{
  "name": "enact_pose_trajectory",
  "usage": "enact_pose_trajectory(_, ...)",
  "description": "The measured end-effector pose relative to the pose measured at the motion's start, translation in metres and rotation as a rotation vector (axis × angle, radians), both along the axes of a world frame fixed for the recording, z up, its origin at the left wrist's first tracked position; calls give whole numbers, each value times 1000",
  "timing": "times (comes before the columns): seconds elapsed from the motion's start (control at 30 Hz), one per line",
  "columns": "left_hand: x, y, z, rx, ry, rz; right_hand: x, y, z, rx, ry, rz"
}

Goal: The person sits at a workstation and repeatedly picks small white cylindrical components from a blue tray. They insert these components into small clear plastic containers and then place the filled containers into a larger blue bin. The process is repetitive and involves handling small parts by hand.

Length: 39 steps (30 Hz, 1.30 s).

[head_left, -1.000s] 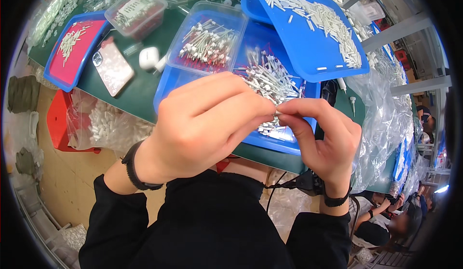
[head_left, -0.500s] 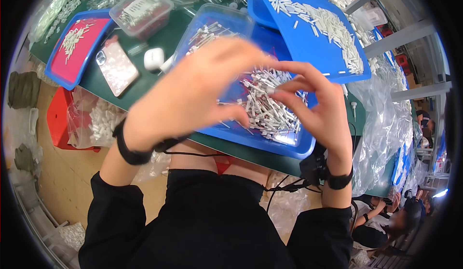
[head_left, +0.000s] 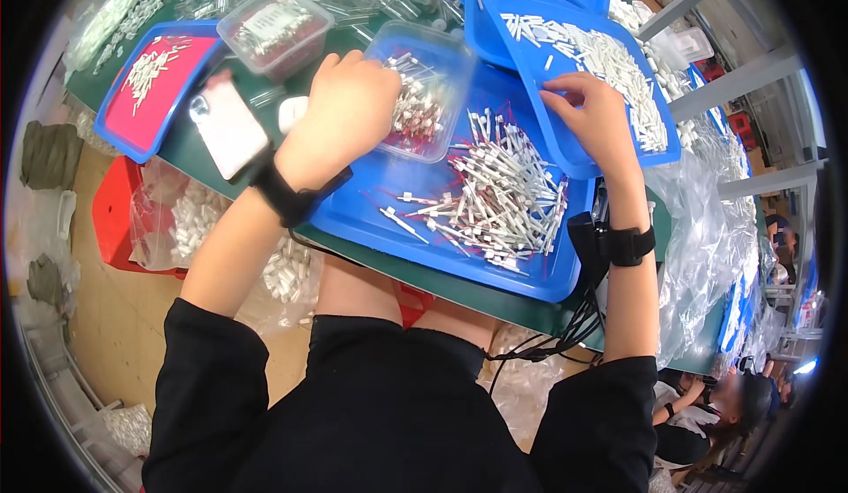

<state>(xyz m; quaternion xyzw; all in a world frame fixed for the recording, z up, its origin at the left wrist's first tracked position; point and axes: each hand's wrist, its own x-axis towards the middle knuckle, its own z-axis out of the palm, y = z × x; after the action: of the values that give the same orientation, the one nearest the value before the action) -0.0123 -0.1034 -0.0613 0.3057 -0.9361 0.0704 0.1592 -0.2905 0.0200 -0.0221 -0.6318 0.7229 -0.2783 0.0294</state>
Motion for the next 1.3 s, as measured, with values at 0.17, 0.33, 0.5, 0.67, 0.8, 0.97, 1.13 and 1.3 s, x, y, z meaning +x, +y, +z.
enact_pose_trajectory(0.17, 2, 9, 19, 311, 391, -69, 17, 4, 6, 43, 52, -188)
enact_pose_trajectory(0.33, 6, 45, 42, 341, 662, -256, 32, 19, 12, 160, 190, -372)
enact_pose_trajectory(0.5, 7, 88, 54, 518, 840, -382, 23, 25, 10, 19, 157, -344)
enact_pose_trajectory(0.67, 18, 105, 68, 507, 881, -443, 68, 66, 46, -179, -552, -27)
enact_pose_trajectory(0.8, 17, 112, 71, 502, 868, -490, 99, 106, 57, -151, -892, 119)
enact_pose_trajectory(0.97, 15, 115, 71, 512, 862, -532, 100, 125, 58, -156, -945, 116)
enact_pose_trajectory(1.13, 15, 119, 69, 496, 840, -554, 101, 131, 57, -167, -946, 176)
enact_pose_trajectory(1.3, 18, 120, 70, 477, 841, -578, 104, 141, 64, -184, -992, 227)
